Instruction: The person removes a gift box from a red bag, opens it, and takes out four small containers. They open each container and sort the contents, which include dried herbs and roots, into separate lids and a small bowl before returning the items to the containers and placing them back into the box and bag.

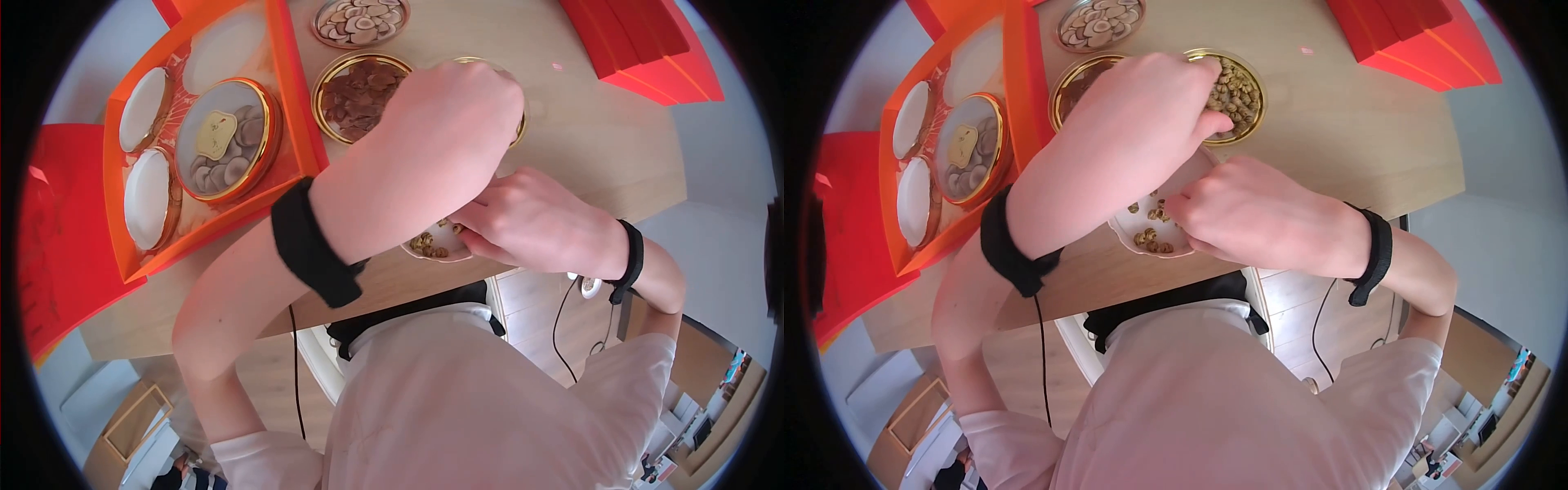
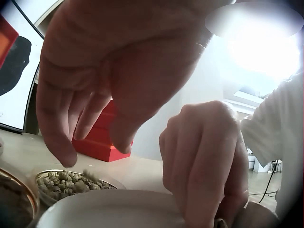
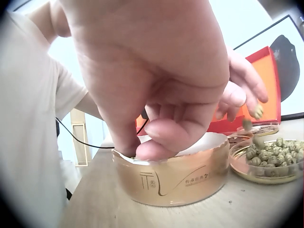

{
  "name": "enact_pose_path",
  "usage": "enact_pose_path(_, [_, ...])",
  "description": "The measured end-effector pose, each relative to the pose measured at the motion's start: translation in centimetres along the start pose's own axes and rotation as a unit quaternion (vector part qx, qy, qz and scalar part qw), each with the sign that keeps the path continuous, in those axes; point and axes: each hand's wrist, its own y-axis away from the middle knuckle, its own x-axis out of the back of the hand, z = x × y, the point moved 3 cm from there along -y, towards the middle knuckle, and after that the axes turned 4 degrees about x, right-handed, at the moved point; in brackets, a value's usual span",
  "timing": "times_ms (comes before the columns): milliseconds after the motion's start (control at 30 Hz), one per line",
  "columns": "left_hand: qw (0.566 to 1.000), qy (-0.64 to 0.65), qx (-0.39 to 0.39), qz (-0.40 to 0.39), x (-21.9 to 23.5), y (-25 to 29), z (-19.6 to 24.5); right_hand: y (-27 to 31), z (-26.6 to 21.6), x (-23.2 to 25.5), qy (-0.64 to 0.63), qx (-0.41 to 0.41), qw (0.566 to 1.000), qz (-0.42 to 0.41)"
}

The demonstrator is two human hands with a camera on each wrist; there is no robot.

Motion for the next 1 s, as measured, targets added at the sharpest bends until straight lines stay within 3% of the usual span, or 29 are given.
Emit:
enact_pose_path(100, [0.999, -0.006, 0.028, 0.042, 0.7, 2.1, -0.1, 0.2, 0.1, 0.0, -0.007, -0.001, 1.0, 0.01])
enact_pose_path(300, [0.998, -0.004, 0.058, 0.03, 1.7, 5.8, -1.1, 0.1, 0.0, 0.9, -0.022, 0.001, 0.998, 0.053])
enact_pose_path(400, [0.999, 0.012, 0.046, 0.014, 2.3, 7.4, -1.4, 0.2, 0.6, 2.5, -0.022, -0.017, 0.995, 0.093])
enact_pose_path(500, [0.999, 0.02, -0.018, -0.017, 1.5, 8.5, -1.5, 0.0, 3.3, 4.1, -0.043, -0.063, 0.984, 0.159])
enact_pose_path(600, [0.996, 0.02, -0.047, -0.071, 0.4, 9.1, -1.6, 0.0, 7.1, 4.6, -0.02, -0.178, 0.972, 0.15])
enact_pose_path(700, [0.993, 0.012, -0.073, -0.094, 0.0, 9.3, -1.4, 0.0, 9.0, 4.2, 0.024, -0.195, 0.971, 0.137])
enact_pose_path(800, [0.987, -0.044, -0.088, -0.124, 0.3, 9.3, -1.5, 0.0, 7.2, 4.1, 0.03, -0.195, 0.966, 0.168])
enact_pose_path(900, [0.983, -0.058, -0.074, -0.158, 0.3, 9.0, -1.4, -0.3, 3.3, 3.5, -0.002, -0.053, 0.989, 0.138])
enact_pose_path(1000, [0.987, -0.082, -0.085, -0.113, 0.0, 8.7, -1.4, -1.1, 0.7, 2.1, -0.013, -0.044, 0.999, 0.024])
